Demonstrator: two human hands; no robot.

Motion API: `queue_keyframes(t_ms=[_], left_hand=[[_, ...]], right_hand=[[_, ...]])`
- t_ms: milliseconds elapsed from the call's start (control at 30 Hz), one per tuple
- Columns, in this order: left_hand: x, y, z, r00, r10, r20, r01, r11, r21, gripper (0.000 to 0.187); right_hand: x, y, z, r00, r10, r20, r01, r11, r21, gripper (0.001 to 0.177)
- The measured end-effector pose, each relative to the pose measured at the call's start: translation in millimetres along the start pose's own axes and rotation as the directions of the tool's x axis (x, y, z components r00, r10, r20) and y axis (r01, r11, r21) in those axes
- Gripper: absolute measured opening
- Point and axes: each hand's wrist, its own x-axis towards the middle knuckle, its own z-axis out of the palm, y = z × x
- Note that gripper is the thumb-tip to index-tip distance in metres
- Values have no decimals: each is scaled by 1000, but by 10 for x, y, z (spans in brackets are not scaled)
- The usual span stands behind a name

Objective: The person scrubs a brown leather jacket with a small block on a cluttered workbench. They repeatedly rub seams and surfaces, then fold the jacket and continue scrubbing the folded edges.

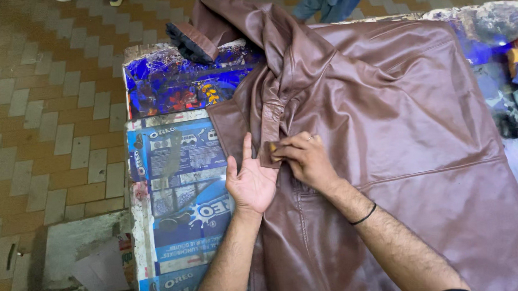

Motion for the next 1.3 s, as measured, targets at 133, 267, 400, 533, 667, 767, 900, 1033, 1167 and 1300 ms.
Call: queue_keyframes(t_ms=[133,267,400,533,667,767,900,1033,1167,1300], left_hand=[[-30,-24,-2,1000,6,11,-7,998,64,92],[-41,-39,36,1000,-2,-2,2,997,84,97],[-50,-65,61,1000,9,-18,-7,994,107,99],[-56,-84,85,1000,-3,-8,4,993,116,101],[-59,-101,85,999,-6,-34,10,992,128,104],[-56,-109,61,1000,16,-24,-12,990,143,104],[-47,-84,8,1000,15,-14,-13,991,135,100],[-51,-90,-101,996,55,-75,-45,990,135,96],[-19,-78,-145,998,18,-62,-14,998,59,93],[-53,-87,-167,992,31,-126,-14,991,134,97]], right_hand=[[-24,-84,-32,976,101,-191,-105,994,-13,25],[-31,-181,-46,997,-76,-16,76,997,-12,32],[-77,-274,-25,990,64,-127,-75,994,-82,28],[-195,-318,-8,995,14,-98,-19,998,-54,30],[-322,-311,39,972,164,-168,-175,983,-52,25],[-382,-296,65,965,130,-228,-145,988,-54,28],[-307,-280,74,971,136,-196,-152,986,-66,26],[-177,-254,82,950,110,-292,-77,989,123,25],[14,-217,110,992,-78,-102,71,995,-68,31],[143,-128,178,986,18,-166,-26,999,-45,29]])
